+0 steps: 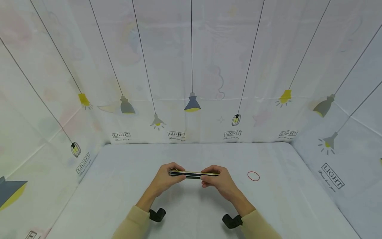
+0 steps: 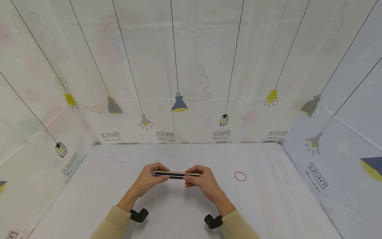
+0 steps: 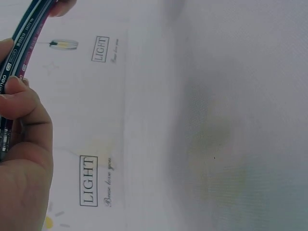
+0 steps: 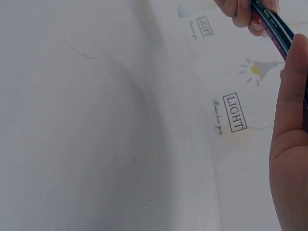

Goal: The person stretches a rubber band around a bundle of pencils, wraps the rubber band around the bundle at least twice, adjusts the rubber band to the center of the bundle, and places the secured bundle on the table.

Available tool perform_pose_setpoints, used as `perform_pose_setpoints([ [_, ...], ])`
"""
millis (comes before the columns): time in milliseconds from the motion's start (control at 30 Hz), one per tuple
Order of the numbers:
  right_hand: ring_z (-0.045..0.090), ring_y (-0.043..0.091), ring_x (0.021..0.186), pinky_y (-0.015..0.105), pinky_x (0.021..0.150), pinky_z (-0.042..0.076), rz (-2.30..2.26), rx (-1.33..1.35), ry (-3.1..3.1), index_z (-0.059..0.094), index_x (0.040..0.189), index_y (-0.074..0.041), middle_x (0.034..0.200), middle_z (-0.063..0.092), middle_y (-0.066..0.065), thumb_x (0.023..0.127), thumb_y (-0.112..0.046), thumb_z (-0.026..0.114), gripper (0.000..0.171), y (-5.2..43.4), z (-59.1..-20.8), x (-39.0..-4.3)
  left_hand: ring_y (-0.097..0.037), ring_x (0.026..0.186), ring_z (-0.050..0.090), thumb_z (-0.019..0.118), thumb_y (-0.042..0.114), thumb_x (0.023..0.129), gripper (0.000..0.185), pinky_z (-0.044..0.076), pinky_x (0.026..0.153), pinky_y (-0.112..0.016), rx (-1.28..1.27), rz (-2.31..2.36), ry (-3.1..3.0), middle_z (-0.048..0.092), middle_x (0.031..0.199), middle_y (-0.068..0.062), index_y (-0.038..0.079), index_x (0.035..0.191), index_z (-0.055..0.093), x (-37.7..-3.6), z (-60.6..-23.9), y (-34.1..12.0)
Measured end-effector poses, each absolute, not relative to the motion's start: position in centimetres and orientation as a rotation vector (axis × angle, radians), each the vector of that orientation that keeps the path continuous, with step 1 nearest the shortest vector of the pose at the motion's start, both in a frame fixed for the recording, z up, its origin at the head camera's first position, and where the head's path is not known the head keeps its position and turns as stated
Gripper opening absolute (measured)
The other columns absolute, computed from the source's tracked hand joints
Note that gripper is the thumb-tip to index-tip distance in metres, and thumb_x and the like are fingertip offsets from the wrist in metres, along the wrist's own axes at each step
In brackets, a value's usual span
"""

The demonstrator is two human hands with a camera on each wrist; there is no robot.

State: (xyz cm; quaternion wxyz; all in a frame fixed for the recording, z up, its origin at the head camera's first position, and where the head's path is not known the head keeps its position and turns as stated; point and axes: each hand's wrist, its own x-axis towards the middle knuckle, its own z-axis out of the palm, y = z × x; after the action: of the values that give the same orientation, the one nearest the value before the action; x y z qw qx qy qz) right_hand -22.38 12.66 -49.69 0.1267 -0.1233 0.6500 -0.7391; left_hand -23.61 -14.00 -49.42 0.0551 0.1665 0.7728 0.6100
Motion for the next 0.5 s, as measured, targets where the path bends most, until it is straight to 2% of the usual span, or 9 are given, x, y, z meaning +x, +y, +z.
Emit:
perform_pose_setpoints([
  [267,0.065,0.024,0.079,0.036,0.075,0.059,-2.158,-0.358,1.904,0.063,0.112,0.005,0.102,0.063,0.018,0.086,-0.011,0.082,0.036,12.47,-49.60,-22.56,-0.023,0.087,0.062,0.086,0.021,0.083,0.027,0.053,0.074,-0.033,0.503,1.907,2.357,0.068,0.104,-0.007,0.014,0.105,0.074,-23.52,-49.89,-13.64],
  [500,0.061,0.020,0.072,0.030,0.066,0.056,-2.200,-0.380,1.842,0.060,0.112,0.008,0.094,0.061,0.014,0.088,-0.009,0.079,0.034,12.33,-49.51,-22.46,-0.022,0.085,0.064,0.087,0.020,0.082,0.027,0.053,0.071,-0.030,0.543,1.935,2.446,0.068,0.102,-0.005,0.016,0.104,0.072,-23.10,-49.70,-13.30],
])
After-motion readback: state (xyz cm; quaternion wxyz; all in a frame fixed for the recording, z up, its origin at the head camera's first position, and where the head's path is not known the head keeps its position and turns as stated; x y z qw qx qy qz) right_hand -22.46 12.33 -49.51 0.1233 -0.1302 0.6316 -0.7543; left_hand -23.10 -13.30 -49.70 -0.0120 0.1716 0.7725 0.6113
